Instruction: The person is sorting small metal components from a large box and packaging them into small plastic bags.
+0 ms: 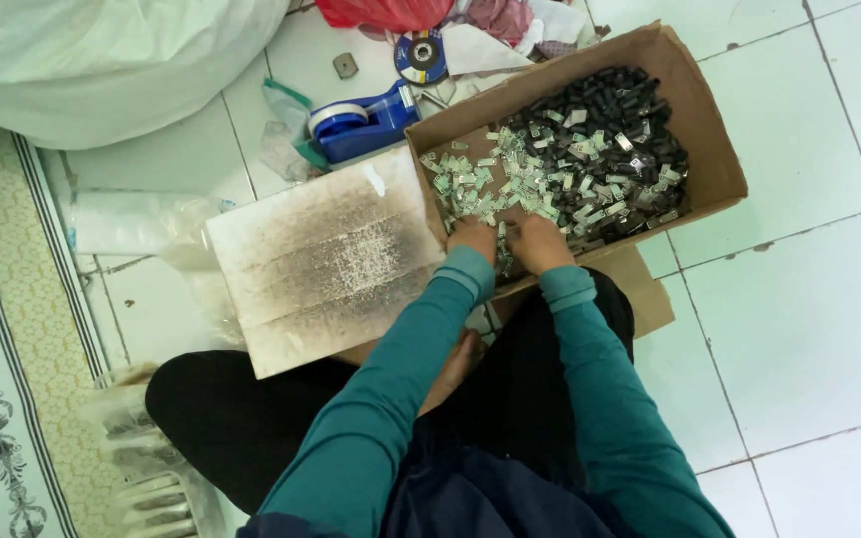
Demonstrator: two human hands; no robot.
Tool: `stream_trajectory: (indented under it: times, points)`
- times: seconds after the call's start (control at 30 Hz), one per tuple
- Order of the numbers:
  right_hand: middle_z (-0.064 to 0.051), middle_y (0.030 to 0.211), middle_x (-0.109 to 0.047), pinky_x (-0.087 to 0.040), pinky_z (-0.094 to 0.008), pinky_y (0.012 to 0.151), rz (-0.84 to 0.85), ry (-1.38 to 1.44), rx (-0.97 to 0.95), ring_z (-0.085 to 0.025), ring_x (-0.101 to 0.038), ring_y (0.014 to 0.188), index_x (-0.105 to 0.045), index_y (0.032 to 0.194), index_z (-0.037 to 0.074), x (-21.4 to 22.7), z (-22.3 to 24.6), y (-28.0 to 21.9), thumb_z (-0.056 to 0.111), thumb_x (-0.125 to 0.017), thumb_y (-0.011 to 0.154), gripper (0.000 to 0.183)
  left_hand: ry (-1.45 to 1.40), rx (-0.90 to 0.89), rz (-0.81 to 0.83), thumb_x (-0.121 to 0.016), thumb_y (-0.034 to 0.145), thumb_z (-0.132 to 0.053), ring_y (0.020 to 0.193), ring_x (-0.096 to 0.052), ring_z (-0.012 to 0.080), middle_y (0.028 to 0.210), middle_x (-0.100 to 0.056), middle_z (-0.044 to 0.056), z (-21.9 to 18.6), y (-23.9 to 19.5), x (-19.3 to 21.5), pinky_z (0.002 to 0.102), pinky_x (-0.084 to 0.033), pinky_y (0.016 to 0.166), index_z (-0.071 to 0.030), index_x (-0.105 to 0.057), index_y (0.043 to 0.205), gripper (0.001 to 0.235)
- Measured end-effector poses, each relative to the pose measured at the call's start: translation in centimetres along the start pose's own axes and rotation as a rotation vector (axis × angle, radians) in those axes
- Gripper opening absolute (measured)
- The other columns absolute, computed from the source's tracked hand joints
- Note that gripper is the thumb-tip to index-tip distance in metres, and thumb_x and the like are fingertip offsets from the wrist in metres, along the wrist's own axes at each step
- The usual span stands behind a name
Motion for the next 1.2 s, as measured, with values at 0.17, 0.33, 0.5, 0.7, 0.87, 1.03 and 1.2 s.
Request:
stream_trajectory:
  times: [0.17, 0.33, 0.5, 0.7, 0.87, 1.03, 1.2]
  points:
    - [-0.024, 0.101, -0.073, -0.061, -0.058, 0.084, -0.032, -0.439, 0.007, -0.04, -0.072, 0.098, -0.074, 0.109, 0.003, -6.4, -4.6, 3.7, 0.007, -0.062, 0.094, 0.02, 0.13, 0.022, 0.07, -0.063, 0.091, -0.009, 0.112, -0.063, 0.0412, 0.117, -0.065, 0.029, -0.6, 1.0, -3.0, 0.049, -0.058, 0.074, 0.003, -0.068, 0.114, 0.027]
    - [-0.029, 0.1, -0.074, -0.063, -0.056, 0.085, 0.081, -0.404, 0.025, -0.041, -0.073, 0.099, -0.076, 0.102, -0.004, -9.2, -5.1, 4.5, 0.001, -0.058, 0.096, 0.02, 0.051, -0.039, 0.075, -0.055, 0.094, -0.007, 0.106, -0.065, 0.04, 0.109, -0.066, 0.027, -0.2, 3.0, -6.5, 0.054, -0.057, 0.082, 0.006, -0.069, 0.113, 0.026]
    - [-0.029, 0.104, -0.075, -0.061, -0.058, 0.089, 0.174, -0.273, -0.016, -0.043, -0.072, 0.107, -0.076, 0.103, -0.007, -10.8, -6.3, 5.8, 0.001, -0.05, 0.098, 0.028, 0.032, -0.096, 0.093, -0.055, 0.093, -0.007, 0.095, -0.072, 0.0325, 0.099, -0.074, 0.017, -0.5, 0.4, -3.0, 0.052, -0.059, 0.076, -0.003, -0.075, 0.097, 0.021]
    - [-0.032, 0.091, -0.074, -0.063, -0.052, 0.077, 0.119, -0.113, 0.024, -0.044, -0.074, 0.091, -0.076, 0.095, -0.012, -9.4, -6.5, 5.0, -0.002, -0.055, 0.092, 0.023, 0.031, -0.128, -0.06, -0.057, 0.091, 0.0, 0.077, -0.072, 0.028, 0.08, -0.074, 0.013, -0.4, -0.6, -1.3, 0.047, -0.061, 0.065, -0.006, -0.072, 0.082, 0.019]
    - [-0.037, 0.102, -0.071, -0.058, -0.061, 0.088, 0.01, 0.041, 0.052, -0.051, -0.068, 0.102, -0.073, 0.106, -0.014, -5.9, -4.7, 3.0, 0.002, -0.056, 0.092, 0.028, -0.329, -0.134, -0.108, -0.057, 0.091, 0.003, 0.087, -0.074, 0.0369, 0.089, -0.074, 0.019, 0.2, -4.7, 6.9, 0.052, -0.062, 0.073, 0.0, -0.072, 0.093, 0.016]
    - [-0.034, 0.121, -0.067, -0.048, -0.067, 0.103, -0.119, 0.248, 0.077, -0.055, -0.059, 0.12, -0.071, 0.12, -0.007, -3.1, -3.2, 0.3, 0.016, -0.065, 0.097, 0.033, -0.869, -0.109, -0.189, -0.059, 0.097, 0.001, 0.1, -0.071, 0.0407, 0.097, -0.072, 0.02, 2.2, -3.4, 7.0, 0.057, -0.062, 0.083, -0.005, -0.071, 0.106, 0.016]
    - [-0.017, 0.093, -0.074, -0.062, -0.031, 0.069, -0.139, 0.91, 0.134, -0.019, -0.072, 0.08, -0.072, 0.118, -0.003, -1.6, -3.2, -1.2, 0.01, -0.075, 0.094, 0.028, -1.427, -0.206, -0.096, -0.062, 0.099, -0.004, 0.101, -0.067, 0.0269, 0.11, -0.067, 0.021, 3.2, -5.2, 8.3, 0.04, -0.065, 0.083, -0.002, -0.066, 0.129, 0.03]
Point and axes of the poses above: each hand's wrist, its own y-axis towards the middle knuckle, its own x-axis out of the back of the hand, z = x × y, the point moved 4 cm from there along y, towards the middle knuckle
